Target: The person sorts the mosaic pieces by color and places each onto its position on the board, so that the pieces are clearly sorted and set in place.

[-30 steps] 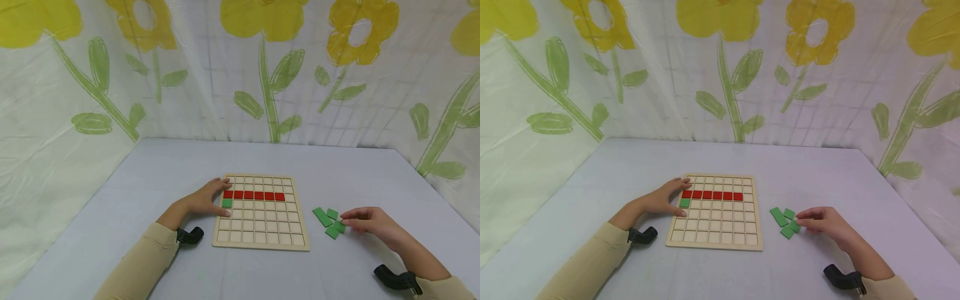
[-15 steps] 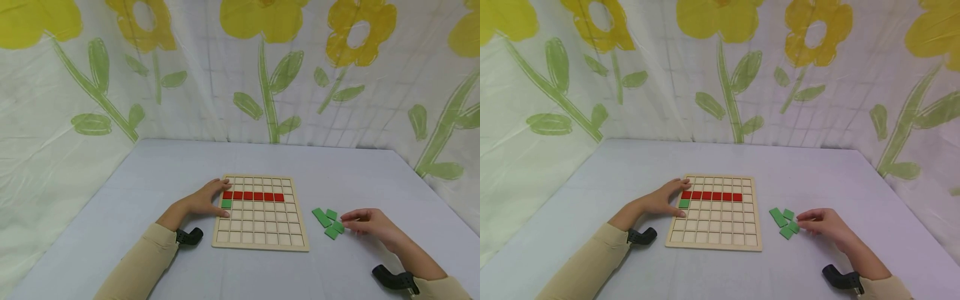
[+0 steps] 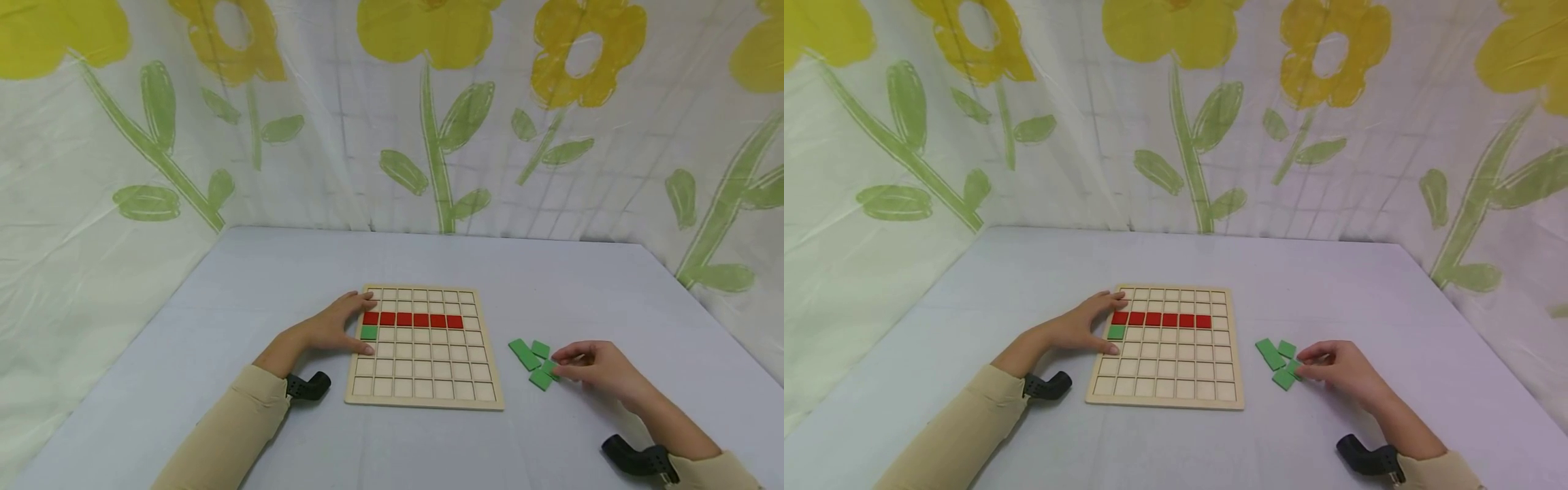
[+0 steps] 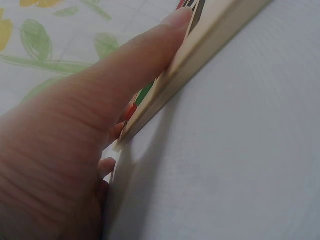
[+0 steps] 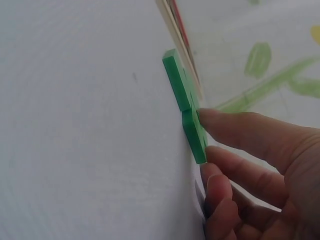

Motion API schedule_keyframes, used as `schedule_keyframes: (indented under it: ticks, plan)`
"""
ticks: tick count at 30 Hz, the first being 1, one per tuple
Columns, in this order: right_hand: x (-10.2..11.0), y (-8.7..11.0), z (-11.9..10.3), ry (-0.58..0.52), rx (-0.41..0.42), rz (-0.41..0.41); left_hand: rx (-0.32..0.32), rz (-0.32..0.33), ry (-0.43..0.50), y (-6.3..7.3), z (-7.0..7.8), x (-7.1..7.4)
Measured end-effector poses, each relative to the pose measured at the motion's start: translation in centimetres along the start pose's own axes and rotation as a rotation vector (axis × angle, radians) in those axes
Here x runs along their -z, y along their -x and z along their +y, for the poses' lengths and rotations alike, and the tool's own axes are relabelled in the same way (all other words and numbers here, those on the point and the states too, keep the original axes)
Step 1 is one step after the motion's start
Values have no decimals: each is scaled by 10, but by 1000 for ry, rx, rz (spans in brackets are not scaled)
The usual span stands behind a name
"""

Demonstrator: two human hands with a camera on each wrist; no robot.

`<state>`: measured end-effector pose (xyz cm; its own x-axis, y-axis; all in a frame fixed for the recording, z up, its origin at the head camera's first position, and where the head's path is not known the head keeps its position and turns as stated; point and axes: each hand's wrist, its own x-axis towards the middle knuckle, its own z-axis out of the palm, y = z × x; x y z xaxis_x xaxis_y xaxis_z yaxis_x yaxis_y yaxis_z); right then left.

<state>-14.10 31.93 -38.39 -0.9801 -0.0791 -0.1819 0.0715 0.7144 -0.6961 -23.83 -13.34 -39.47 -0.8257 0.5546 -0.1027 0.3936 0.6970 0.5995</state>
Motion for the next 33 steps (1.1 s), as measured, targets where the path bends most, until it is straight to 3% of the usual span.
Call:
schedule_keyframes:
  ticks: [22,33]
  plan:
    - [-5,4,-10,27,47,10,0,-2,1,2,1,1]
    - [5,0,-6,-75,-7,-81,-1,1,-6,1,-1,-1]
